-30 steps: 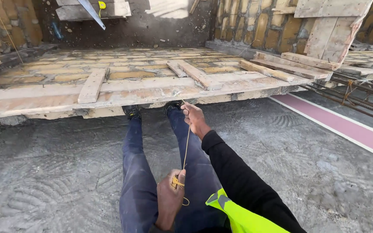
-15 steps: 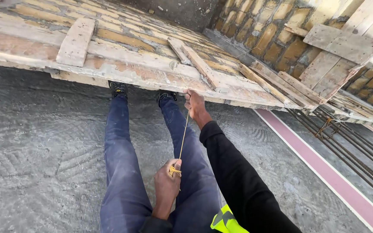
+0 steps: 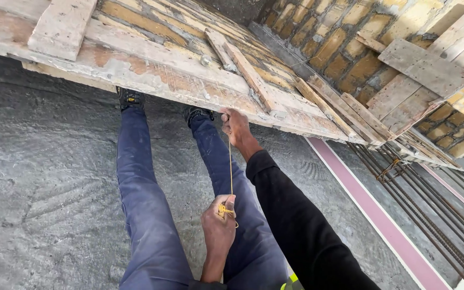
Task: The person repeatedly ties a small stone to a yellow string and lowers it as a plumb line to check vertical alignment on a brick wall. The person adjusts the knot and repositions the line multiple times while standing on a concrete floor at a construction site.
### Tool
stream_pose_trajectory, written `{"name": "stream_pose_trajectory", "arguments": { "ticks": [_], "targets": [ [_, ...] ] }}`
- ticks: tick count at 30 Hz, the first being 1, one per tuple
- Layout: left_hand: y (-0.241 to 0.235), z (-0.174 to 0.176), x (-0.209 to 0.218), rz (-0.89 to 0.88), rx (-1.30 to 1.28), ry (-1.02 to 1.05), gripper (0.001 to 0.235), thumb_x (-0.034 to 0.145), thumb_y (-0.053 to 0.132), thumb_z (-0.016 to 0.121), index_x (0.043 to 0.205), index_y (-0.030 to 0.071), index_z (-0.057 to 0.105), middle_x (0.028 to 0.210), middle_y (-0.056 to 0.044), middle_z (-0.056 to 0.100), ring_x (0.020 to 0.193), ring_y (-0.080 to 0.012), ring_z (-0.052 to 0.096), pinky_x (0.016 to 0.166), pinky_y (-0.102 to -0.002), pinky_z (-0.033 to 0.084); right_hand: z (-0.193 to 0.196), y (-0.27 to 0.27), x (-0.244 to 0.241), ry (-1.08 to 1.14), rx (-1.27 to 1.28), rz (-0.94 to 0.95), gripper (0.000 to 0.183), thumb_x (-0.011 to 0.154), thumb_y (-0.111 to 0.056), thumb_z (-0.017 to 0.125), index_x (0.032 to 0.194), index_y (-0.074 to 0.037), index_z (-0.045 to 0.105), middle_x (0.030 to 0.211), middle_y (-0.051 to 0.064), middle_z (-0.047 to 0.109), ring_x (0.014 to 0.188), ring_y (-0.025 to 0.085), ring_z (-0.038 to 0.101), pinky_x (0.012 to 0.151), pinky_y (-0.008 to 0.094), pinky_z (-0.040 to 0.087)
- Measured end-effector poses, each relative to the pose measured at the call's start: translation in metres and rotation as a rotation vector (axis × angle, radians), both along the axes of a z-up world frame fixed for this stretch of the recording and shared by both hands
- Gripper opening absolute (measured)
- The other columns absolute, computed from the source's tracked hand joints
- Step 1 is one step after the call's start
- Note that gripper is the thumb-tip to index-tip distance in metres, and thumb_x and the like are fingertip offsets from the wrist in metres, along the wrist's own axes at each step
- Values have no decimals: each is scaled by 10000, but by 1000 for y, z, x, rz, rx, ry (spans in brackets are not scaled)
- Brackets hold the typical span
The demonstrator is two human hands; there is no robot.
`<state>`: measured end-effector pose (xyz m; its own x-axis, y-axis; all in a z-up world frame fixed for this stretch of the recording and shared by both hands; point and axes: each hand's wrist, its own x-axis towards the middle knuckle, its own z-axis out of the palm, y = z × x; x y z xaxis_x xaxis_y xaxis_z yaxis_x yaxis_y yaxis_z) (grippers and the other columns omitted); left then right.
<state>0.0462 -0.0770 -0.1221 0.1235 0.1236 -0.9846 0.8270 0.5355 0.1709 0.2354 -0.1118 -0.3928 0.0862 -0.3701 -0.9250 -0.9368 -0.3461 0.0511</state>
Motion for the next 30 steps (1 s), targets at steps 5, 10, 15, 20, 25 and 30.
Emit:
{"name": "stream_pose_trajectory", "arguments": {
  "ticks": [5, 10, 15, 20, 25, 30],
  "targets": [
    [-15, -10, 5, 69, -29, 43, 742, 1052, 758, 516, 1250, 173, 929, 749, -7, 815, 647, -131, 746, 601, -349, 649, -13, -3, 0, 38, 44, 79, 493, 1259, -160, 509, 1695, 27, 643, 785, -11, 564, 569, 77, 314, 492, 253, 266],
    [-24, -15, 11, 113, -26, 50, 699, 1062, 729, 550, 1218, 168, 935, 768, -17, 827, 628, -149, 741, 571, -369, 666, -35, -12, -9, 63, 44, 78, 432, 1239, -151, 523, 1587, 34, 701, 809, 24, 593, 559, 84, 271, 499, 266, 251],
    [-31, -18, 10, 93, -80, 62, 576, 1087, 674, 602, 1174, 204, 924, 706, 13, 783, 574, -122, 719, 576, -336, 637, -56, -24, -10, 29, 9, 34, 246, 1247, -76, 562, 1300, 25, 780, 916, 54, 678, 581, 63, 405, 498, 245, 343],
    [-39, -21, 6, 88, -54, 34, 433, 1128, 549, 662, 1128, 202, 920, 692, 21, 775, 571, -132, 701, 580, -359, 589, -56, -23, -4, 37, -14, 49, 266, 1172, -61, 595, 1321, 27, 797, 770, 4, 570, 533, 78, 258, 445, 263, 228],
    [-35, -20, 9, 132, -90, 18, 446, 1127, 551, 668, 1124, 175, 909, 731, 28, 793, 513, -123, 731, 519, -327, 611, -60, -25, -5, 43, -42, 26, 294, 1143, -107, 615, 1295, 13, 837, 668, -53, 513, 506, 63, 236, 459, 269, 187],
    [-40, -21, 7, 132, -102, 29, 410, 1130, 516, 690, 1121, 175, 918, 731, 30, 791, 562, -112, 695, 542, -335, 590, -55, -24, -7, 47, -83, 69, 248, 1125, -154, 749, 1283, -23, 888, 691, -42, 533, 555, 88, 246, 515, 289, 209]
  ]
}}
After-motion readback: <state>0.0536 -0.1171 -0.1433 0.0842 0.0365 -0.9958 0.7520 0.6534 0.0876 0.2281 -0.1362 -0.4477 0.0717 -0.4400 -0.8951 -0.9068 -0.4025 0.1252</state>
